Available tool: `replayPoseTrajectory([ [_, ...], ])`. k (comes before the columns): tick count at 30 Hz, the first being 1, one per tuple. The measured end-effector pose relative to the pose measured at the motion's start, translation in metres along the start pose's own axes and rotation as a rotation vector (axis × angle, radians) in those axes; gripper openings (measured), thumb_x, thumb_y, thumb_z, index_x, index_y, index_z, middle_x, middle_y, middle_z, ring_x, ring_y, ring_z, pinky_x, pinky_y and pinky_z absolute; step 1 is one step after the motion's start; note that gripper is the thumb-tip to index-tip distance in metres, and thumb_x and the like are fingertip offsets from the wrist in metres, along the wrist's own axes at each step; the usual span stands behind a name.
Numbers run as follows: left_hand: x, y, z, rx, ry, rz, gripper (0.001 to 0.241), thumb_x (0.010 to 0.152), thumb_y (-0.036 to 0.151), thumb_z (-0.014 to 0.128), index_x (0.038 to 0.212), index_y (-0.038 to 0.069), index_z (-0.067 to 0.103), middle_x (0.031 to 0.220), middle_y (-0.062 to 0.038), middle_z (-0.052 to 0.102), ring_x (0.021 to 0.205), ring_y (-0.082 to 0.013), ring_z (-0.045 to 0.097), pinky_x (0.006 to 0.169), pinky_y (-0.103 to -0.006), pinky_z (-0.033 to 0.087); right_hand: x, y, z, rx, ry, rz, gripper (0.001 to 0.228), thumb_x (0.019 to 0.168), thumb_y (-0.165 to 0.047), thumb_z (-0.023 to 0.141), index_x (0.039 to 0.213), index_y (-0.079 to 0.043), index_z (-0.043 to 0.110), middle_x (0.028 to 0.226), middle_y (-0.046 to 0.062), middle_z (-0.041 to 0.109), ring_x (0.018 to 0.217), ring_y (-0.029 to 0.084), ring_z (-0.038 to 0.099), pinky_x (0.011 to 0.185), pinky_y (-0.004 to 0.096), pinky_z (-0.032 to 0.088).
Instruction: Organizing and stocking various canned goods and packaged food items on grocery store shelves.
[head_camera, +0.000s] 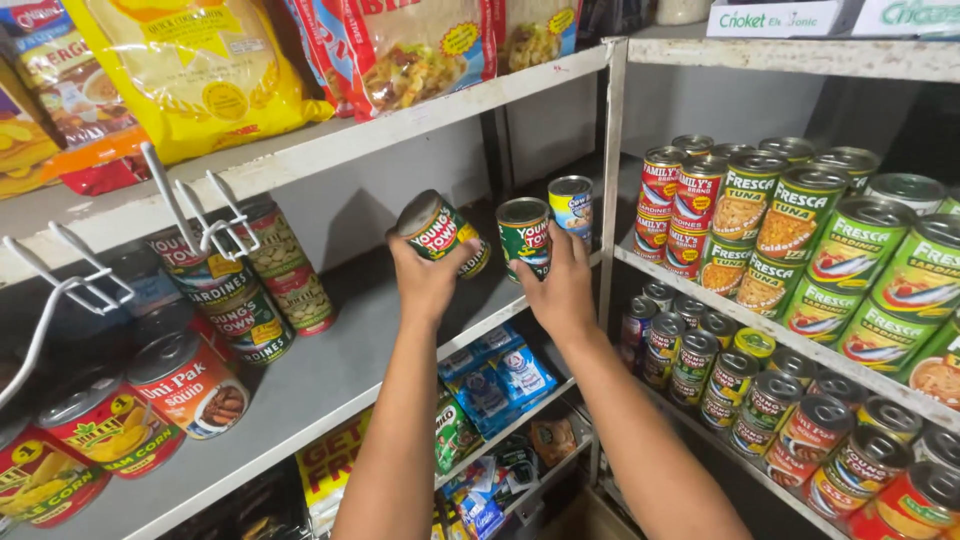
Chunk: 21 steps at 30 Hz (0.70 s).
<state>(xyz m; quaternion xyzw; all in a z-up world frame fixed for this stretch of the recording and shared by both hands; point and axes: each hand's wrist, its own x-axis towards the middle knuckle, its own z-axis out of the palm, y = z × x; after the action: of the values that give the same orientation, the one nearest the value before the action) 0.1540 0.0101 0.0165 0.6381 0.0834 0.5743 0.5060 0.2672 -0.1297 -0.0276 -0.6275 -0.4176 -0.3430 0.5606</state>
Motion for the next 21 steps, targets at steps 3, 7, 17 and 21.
replayPoseTrajectory([
  [3,-0.008,0.015,0.004,0.207,-0.055,-0.039,0.076,0.063,0.021,0.096,0.118,0.0,0.047,0.111,-0.014,0.07,0.098,-0.0191,0.071,0.087,-0.0351,0.059,0.001,0.003,0.002,0.068,-0.01,0.059,0.07,0.078,-0.013,0.088,0.135,0.006,0.052,0.123,0.023,0.06,0.109,0.039,0.063,0.093,0.043,0.054],
  [7,-0.014,0.01,0.007,0.365,-0.142,-0.059,0.081,0.056,0.028,0.099,0.115,0.001,0.05,0.11,-0.015,0.075,0.099,-0.0201,0.073,0.088,-0.0351,0.059,-0.005,0.001,0.001,0.113,0.004,0.16,0.067,0.077,-0.013,0.087,0.133,0.002,0.055,0.119,0.019,0.06,0.103,0.033,0.067,0.09,0.04,0.056],
  [17,-0.02,0.01,0.01,0.527,-0.244,-0.14,0.096,0.043,0.038,0.103,0.116,0.0,0.053,0.111,-0.016,0.074,0.102,-0.0231,0.073,0.089,-0.0365,0.058,-0.022,0.012,-0.003,0.159,0.003,0.034,0.058,0.086,-0.005,0.079,0.135,0.003,0.051,0.124,0.019,0.054,0.112,0.032,0.062,0.098,0.04,0.054],
  [21,-0.025,0.022,0.009,0.468,-0.297,-0.132,0.089,0.044,0.04,0.101,0.112,0.002,0.058,0.112,-0.015,0.076,0.104,-0.0221,0.075,0.09,-0.0353,0.059,-0.024,0.015,0.001,0.19,-0.002,0.031,0.055,0.087,-0.005,0.078,0.134,0.004,0.051,0.125,0.02,0.052,0.115,0.033,0.061,0.101,0.04,0.053],
])
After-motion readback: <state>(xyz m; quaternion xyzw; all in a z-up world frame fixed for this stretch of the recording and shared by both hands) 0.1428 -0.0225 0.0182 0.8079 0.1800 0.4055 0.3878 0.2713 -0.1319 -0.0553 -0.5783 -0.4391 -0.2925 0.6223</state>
